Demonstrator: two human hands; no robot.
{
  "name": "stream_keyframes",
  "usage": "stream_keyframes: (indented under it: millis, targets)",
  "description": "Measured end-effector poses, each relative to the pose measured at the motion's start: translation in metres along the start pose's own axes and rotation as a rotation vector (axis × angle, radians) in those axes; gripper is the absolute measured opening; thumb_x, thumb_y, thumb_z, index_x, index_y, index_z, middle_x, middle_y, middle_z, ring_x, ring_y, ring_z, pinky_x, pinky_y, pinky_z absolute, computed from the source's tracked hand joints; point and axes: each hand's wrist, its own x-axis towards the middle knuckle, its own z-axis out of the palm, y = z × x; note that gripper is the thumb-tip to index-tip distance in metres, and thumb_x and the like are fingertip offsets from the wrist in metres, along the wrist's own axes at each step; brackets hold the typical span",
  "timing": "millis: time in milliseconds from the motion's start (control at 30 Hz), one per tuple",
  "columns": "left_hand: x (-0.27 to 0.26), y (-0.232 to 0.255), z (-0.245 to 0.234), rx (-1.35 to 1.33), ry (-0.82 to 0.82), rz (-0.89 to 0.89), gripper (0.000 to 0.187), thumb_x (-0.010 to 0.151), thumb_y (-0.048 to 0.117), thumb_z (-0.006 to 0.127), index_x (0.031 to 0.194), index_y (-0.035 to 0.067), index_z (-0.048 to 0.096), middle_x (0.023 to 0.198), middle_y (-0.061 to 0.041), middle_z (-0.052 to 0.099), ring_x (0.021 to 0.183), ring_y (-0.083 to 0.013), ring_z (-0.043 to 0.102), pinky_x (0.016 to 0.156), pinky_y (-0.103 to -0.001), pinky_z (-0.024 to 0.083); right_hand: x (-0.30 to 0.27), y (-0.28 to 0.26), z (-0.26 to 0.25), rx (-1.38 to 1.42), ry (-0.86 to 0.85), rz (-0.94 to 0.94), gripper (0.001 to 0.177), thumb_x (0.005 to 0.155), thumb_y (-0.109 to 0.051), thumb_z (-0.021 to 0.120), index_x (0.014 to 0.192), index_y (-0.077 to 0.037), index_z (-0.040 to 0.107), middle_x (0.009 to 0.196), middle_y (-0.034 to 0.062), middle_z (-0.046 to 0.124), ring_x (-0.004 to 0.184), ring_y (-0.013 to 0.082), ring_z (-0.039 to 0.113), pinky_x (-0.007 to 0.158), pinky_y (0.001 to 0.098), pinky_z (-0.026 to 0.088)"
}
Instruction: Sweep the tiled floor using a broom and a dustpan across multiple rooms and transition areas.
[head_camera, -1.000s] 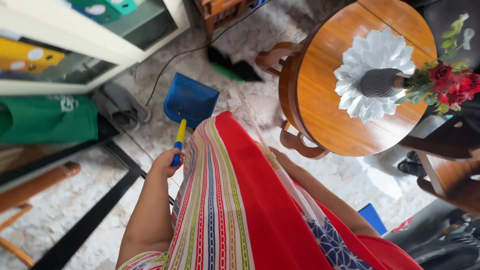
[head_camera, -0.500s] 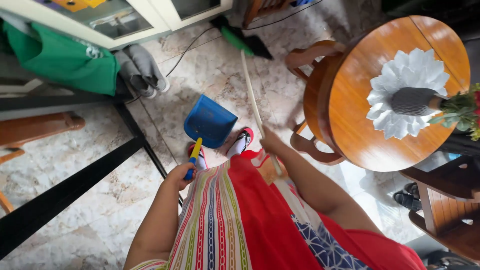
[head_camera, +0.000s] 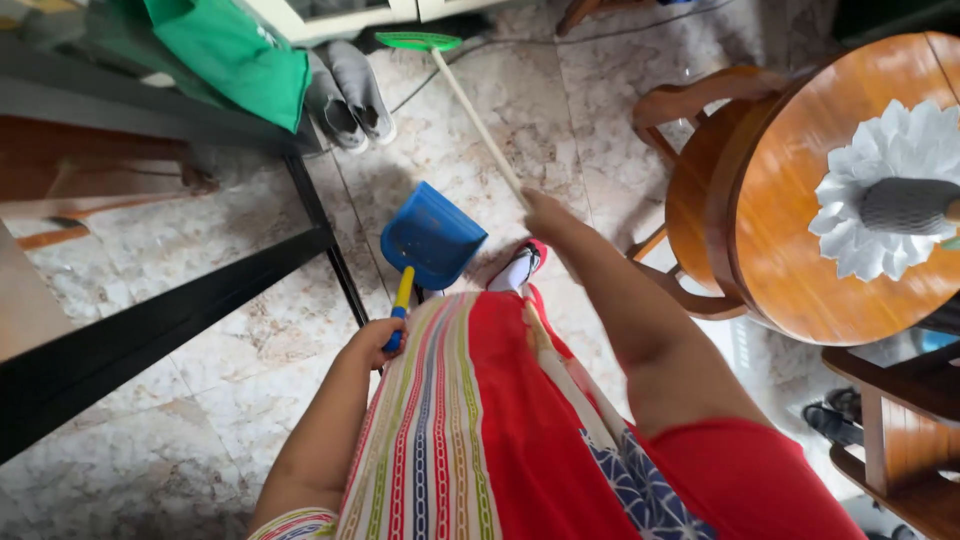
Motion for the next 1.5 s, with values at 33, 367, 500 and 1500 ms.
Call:
stream_keyframes:
  millis: [33, 367, 500, 1500]
  targets:
    - [-0.006, -0.004, -0.001, 0.0, 0.001, -0.005, 0.011, 0.088, 0.005, 0.063, 0.096, 0.001, 0.056, 0.071, -0.006, 0.058, 0.055, -0.0135, 0.055, 0.047, -0.023, 0.049, -0.014, -0.021, 0.003, 0.0, -0.003, 0.004, 0.076, 0.086, -0.002, 0.068, 0.156, -0.023, 0.049, 0.11, 0.0141, 0.071, 0.087, 0.0212, 0.068, 0.067, 0.0385, 0.054]
    - [-0.043, 0.024, -0.027, 0.086, 0.035, 0.112, 0.01, 0.087, 0.004, 0.062, 0.093, 0.0, 0.055, 0.069, -0.005, 0.059, 0.052, -0.0134, 0.056, 0.047, -0.024, 0.05, -0.246, -0.065, -0.067, -0.101, -0.18, 0.47, 0.07, 0.085, -0.01, 0.058, 0.153, -0.028, 0.049, 0.099, 0.0192, 0.07, 0.077, 0.0268, 0.067, 0.065, 0.0413, 0.057]
    - [-0.037, 0.021, -0.035, 0.079, 0.045, 0.061, 0.013, 0.087, 0.002, 0.062, 0.098, -0.001, 0.054, 0.071, -0.005, 0.061, 0.053, -0.0134, 0.058, 0.049, -0.023, 0.051, -0.257, -0.071, -0.094, -0.079, -0.108, 0.522, 0.067, 0.09, -0.018, 0.063, 0.155, -0.029, 0.047, 0.085, 0.0182, 0.066, 0.06, 0.0264, 0.062, 0.055, 0.0398, 0.053]
    - [0.036, 0.044, -0.004, 0.531, -0.031, 0.096, 0.013, 0.087, 0.009, 0.065, 0.091, 0.003, 0.054, 0.07, -0.006, 0.059, 0.054, -0.0144, 0.055, 0.047, -0.026, 0.047, -0.265, 0.256, 0.112, 0.77, 0.356, 0.595, 0.069, 0.092, -0.007, 0.063, 0.155, -0.017, 0.036, 0.066, 0.0078, 0.054, 0.043, 0.0188, 0.053, 0.034, 0.0389, 0.045]
